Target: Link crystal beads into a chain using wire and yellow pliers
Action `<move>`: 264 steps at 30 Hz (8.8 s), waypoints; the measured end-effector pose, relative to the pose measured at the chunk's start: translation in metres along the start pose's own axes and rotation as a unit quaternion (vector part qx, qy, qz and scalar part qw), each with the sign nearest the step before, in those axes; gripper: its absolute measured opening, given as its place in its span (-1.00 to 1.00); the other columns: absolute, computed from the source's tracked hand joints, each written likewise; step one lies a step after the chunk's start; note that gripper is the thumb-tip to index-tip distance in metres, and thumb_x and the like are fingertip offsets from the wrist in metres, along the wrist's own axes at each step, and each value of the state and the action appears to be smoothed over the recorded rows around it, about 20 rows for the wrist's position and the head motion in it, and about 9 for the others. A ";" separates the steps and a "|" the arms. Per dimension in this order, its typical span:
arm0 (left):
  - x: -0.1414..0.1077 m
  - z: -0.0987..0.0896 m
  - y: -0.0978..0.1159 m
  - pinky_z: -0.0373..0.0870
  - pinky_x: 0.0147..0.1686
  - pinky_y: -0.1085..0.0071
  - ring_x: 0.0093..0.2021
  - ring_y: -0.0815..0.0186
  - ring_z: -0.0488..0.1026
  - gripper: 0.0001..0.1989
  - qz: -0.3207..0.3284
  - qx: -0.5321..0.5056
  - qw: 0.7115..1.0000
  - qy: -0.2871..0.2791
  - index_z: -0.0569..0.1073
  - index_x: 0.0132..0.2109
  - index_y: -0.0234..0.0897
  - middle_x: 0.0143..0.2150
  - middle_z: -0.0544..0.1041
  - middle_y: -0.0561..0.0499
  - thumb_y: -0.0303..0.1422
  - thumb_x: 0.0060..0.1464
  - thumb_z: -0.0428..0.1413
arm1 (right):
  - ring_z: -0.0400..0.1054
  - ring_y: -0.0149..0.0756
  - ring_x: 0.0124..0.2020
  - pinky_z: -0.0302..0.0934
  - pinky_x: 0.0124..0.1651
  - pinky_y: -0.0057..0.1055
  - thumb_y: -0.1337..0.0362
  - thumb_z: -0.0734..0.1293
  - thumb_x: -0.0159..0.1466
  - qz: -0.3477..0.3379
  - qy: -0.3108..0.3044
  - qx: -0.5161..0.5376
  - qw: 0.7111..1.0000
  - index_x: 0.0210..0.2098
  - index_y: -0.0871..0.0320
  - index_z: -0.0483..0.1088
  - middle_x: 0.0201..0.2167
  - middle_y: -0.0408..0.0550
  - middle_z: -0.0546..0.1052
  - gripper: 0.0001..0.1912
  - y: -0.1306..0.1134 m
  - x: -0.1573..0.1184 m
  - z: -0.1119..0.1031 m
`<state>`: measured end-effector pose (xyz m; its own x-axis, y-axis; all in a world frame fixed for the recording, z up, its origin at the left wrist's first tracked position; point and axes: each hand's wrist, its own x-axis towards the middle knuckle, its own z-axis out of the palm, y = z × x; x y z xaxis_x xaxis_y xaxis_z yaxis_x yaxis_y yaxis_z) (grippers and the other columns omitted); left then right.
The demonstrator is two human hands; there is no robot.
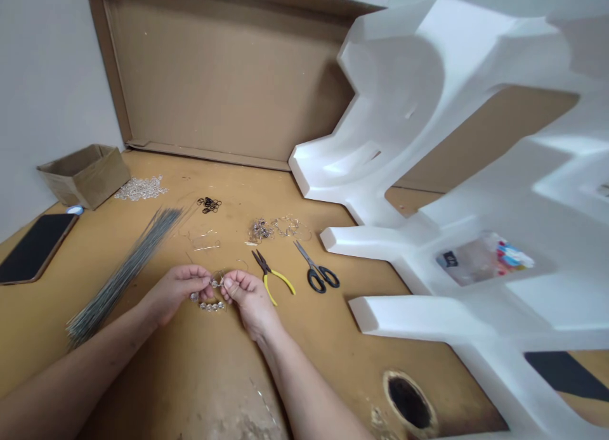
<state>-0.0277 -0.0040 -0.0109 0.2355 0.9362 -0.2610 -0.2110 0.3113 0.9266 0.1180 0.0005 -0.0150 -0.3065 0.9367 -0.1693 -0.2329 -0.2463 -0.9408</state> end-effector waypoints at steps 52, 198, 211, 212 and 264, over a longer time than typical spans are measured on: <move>-0.001 -0.017 0.009 0.21 -0.46 0.50 -0.59 0.47 0.31 -0.93 -0.009 0.019 0.996 -0.092 0.42 -0.56 -0.35 -0.65 0.45 0.07 -0.42 -0.26 0.15 | 0.11 -0.56 -0.67 -0.10 -0.58 -0.55 0.21 0.45 -0.10 0.063 -0.071 0.084 0.992 -0.55 0.25 0.39 -0.71 -0.20 0.35 -0.75 -0.003 -0.004 0.001; 0.000 -0.012 0.002 0.23 -0.48 0.49 -0.60 0.45 0.33 -0.85 0.055 0.008 0.998 -0.044 0.36 -0.55 -0.34 -0.64 0.45 0.05 -0.41 -0.32 0.20 | 0.11 -0.52 -0.68 0.00 -0.56 -0.50 0.23 0.36 -0.09 -0.109 0.062 -0.121 0.985 -0.61 0.21 0.37 -0.71 -0.21 0.36 -0.84 0.000 0.001 0.007; -0.002 -0.011 0.001 0.23 -0.49 0.52 -0.57 0.47 0.34 -0.84 0.041 0.010 0.998 -0.041 0.38 -0.50 -0.35 -0.59 0.47 0.02 -0.34 -0.23 0.18 | 0.08 -0.53 -0.69 -0.04 -0.57 -0.52 0.23 0.34 -0.07 -0.120 0.085 -0.126 0.981 -0.60 0.20 0.33 -0.71 -0.24 0.33 -0.85 0.000 0.001 0.007; -0.002 -0.011 0.001 0.22 -0.50 0.53 -0.58 0.47 0.34 -0.83 0.037 0.013 0.999 -0.034 0.37 -0.51 -0.35 -0.59 0.47 0.03 -0.34 -0.26 0.19 | 0.08 -0.53 -0.69 -0.04 -0.57 -0.52 0.23 0.34 -0.07 -0.122 0.085 -0.129 0.980 -0.60 0.20 0.33 -0.71 -0.24 0.33 -0.85 0.000 0.001 0.007; -0.003 -0.006 0.000 0.17 -0.59 0.52 -0.68 0.48 0.27 -0.77 0.045 0.021 0.999 -0.021 0.32 -0.56 -0.35 -0.69 0.37 0.10 -0.32 -0.35 0.21 | 0.22 -0.51 -0.63 0.04 -0.59 -0.58 0.39 0.37 -0.09 0.088 -0.110 0.118 0.983 -0.61 0.25 0.33 -0.65 -0.13 0.41 -0.89 -0.006 0.003 -0.010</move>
<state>-0.0341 -0.0059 -0.0117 0.2572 0.9523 -0.1644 -0.1944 0.2176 0.9565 0.1272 0.0072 -0.0129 -0.5472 0.8045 -0.2310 -0.3579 -0.4744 -0.8043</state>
